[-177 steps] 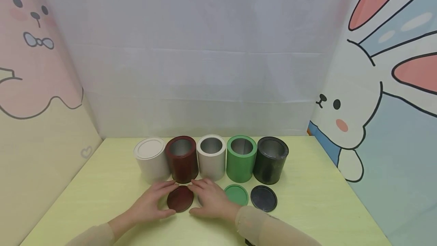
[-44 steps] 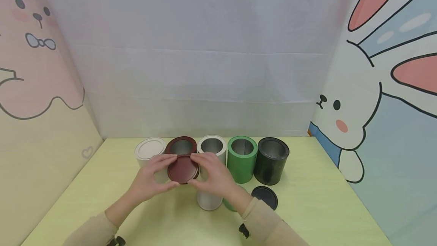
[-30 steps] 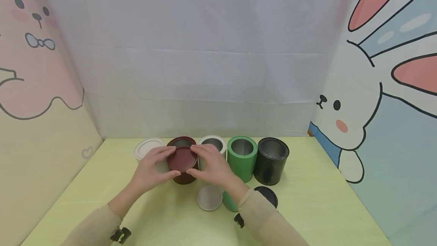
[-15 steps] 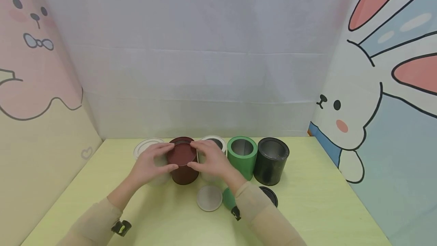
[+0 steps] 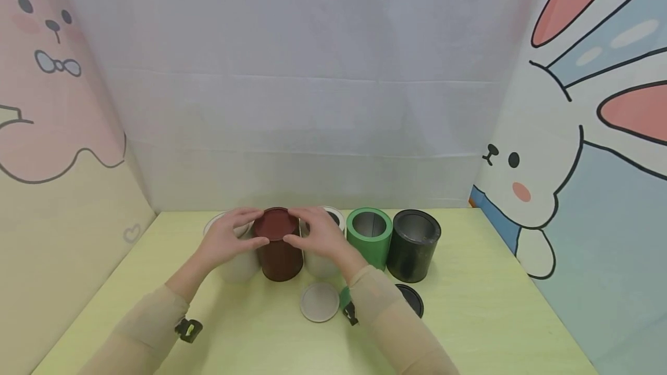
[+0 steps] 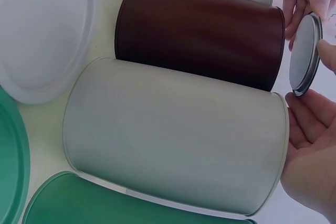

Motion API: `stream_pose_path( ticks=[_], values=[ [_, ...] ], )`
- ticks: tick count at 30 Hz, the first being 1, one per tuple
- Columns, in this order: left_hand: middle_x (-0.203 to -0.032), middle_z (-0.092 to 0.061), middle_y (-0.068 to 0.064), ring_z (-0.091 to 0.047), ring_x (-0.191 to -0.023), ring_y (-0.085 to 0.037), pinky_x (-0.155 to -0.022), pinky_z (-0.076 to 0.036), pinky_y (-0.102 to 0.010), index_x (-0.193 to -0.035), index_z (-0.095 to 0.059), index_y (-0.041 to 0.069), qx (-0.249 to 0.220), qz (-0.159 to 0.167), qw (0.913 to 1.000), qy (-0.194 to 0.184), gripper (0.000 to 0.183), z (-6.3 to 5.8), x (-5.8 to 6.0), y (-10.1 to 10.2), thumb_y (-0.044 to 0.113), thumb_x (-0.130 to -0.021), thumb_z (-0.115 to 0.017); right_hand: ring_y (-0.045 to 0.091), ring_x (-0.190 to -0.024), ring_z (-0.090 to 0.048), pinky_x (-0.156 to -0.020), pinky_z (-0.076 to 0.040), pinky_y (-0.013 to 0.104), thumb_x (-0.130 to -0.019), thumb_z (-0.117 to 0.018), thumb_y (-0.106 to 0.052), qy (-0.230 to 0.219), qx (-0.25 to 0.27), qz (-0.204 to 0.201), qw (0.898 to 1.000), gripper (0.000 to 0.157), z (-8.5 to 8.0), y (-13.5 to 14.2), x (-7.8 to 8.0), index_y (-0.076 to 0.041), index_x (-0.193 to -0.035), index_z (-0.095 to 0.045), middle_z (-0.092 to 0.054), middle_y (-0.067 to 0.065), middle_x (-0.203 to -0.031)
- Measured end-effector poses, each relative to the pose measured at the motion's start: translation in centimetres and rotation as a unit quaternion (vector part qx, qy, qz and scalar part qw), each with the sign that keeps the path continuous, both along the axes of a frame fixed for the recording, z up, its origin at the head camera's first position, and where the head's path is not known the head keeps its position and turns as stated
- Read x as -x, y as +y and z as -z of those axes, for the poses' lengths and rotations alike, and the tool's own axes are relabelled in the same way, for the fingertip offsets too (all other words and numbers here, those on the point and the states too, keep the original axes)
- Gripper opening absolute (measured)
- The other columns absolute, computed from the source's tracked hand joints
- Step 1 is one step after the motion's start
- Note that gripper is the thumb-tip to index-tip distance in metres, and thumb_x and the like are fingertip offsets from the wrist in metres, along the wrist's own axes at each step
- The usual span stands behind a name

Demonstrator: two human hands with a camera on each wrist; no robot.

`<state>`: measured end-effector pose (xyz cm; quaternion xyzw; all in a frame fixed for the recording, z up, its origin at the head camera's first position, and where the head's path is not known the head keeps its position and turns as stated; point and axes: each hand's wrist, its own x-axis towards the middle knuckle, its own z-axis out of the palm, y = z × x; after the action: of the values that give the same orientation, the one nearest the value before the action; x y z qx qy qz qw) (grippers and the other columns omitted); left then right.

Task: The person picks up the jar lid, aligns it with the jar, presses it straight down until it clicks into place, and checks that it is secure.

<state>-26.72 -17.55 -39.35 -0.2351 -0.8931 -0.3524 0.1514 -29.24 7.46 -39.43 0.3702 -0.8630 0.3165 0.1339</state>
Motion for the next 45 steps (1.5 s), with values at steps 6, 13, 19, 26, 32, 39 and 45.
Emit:
stream_pose_path(
  ticks=[6, 13, 19, 26, 32, 39, 45],
  values=[
    [-0.130, -0.061, -0.012, -0.052, -0.124, -0.036, -0.099, -0.044, -0.056, -0.132, -0.064, 0.004, 0.006, -0.001, 0.9999, -0.012, 0.063, 0.0, 0.8, -0.3, 0.031, -0.078, -0.085, 0.033, -0.130, -0.050, -0.108, -0.038, 0.049, -0.090, -0.074, -0.026, -0.027, -0.024, 0.010, 0.999, 0.057, 0.0, -0.3, 0.7, -0.003, -0.138, -0.057, -0.058, 0.014, -0.138],
    [-0.131, -0.061, -0.015, -0.050, -0.126, -0.039, -0.103, -0.040, -0.057, -0.132, -0.064, 0.002, 0.034, -0.002, 0.9993, -0.015, 0.064, 0.0, 1.5, -0.5, 0.032, -0.079, -0.084, 0.033, -0.131, -0.048, -0.108, -0.039, 0.047, -0.090, -0.074, -0.027, -0.034, -0.053, 0.016, 0.998, 0.057, -0.2, -0.6, 1.2, -0.002, -0.139, -0.057, -0.056, 0.014, -0.139],
    [-0.133, -0.060, -0.016, -0.049, -0.127, -0.039, -0.102, -0.041, -0.057, -0.134, -0.062, 0.002, 0.054, 0.003, 0.9979, -0.034, 0.065, 0.0, 1.9, -0.7, 0.033, -0.081, -0.083, 0.032, -0.130, -0.049, -0.108, -0.038, 0.047, -0.090, -0.074, -0.030, -0.049, -0.071, 0.028, 0.996, 0.057, -0.4, -0.9, 1.4, -0.004, -0.138, -0.058, -0.058, 0.013, -0.137],
    [-0.133, -0.060, -0.016, -0.050, -0.127, -0.039, -0.103, -0.041, -0.056, -0.134, -0.061, 0.001, 0.075, 0.006, 0.9966, -0.036, 0.065, 0.0, 2.3, -0.9, 0.033, -0.082, -0.082, 0.032, -0.129, -0.049, -0.108, -0.038, 0.046, -0.089, -0.075, -0.031, -0.057, -0.077, 0.037, 0.995, 0.057, -0.5, -1.2, 1.5, -0.005, -0.137, -0.059, -0.060, 0.011, -0.135],
    [-0.133, -0.060, -0.018, -0.050, -0.126, -0.040, -0.102, -0.041, -0.057, -0.133, -0.061, 0.000, 0.075, 0.018, 0.9964, -0.035, 0.065, 0.0, 2.6, -1.0, 0.033, -0.081, -0.082, 0.032, -0.129, -0.049, -0.108, -0.038, 0.046, -0.089, -0.076, -0.031, -0.062, -0.083, 0.041, 0.994, 0.057, -0.6, -1.2, 1.4, -0.005, -0.137, -0.059, -0.060, 0.012, -0.134],
    [-0.132, -0.060, -0.019, -0.052, -0.125, -0.041, -0.100, -0.043, -0.055, -0.133, -0.062, -0.001, 0.085, 0.028, 0.9955, -0.032, 0.064, 0.1, 2.7, -1.1, 0.033, -0.083, -0.081, 0.032, -0.130, -0.049, -0.108, -0.038, 0.046, -0.089, -0.075, -0.032, -0.066, -0.094, 0.048, 0.992, 0.056, -0.7, -1.2, 1.4, -0.006, -0.137, -0.060, -0.060, 0.011, -0.135],
    [-0.131, -0.061, -0.020, -0.052, -0.124, -0.041, -0.100, -0.043, -0.056, -0.132, -0.062, -0.001, 0.091, 0.035, 0.9947, -0.030, 0.061, 0.1, 2.6, -1.3, 0.033, -0.084, -0.080, 0.031, -0.130, -0.048, -0.109, -0.038, 0.045, -0.089, -0.074, -0.033, -0.066, -0.098, 0.052, 0.992, 0.056, -0.5, -1.0, 1.5, -0.007, -0.137, -0.060, -0.059, 0.011, -0.136]
  ],
)
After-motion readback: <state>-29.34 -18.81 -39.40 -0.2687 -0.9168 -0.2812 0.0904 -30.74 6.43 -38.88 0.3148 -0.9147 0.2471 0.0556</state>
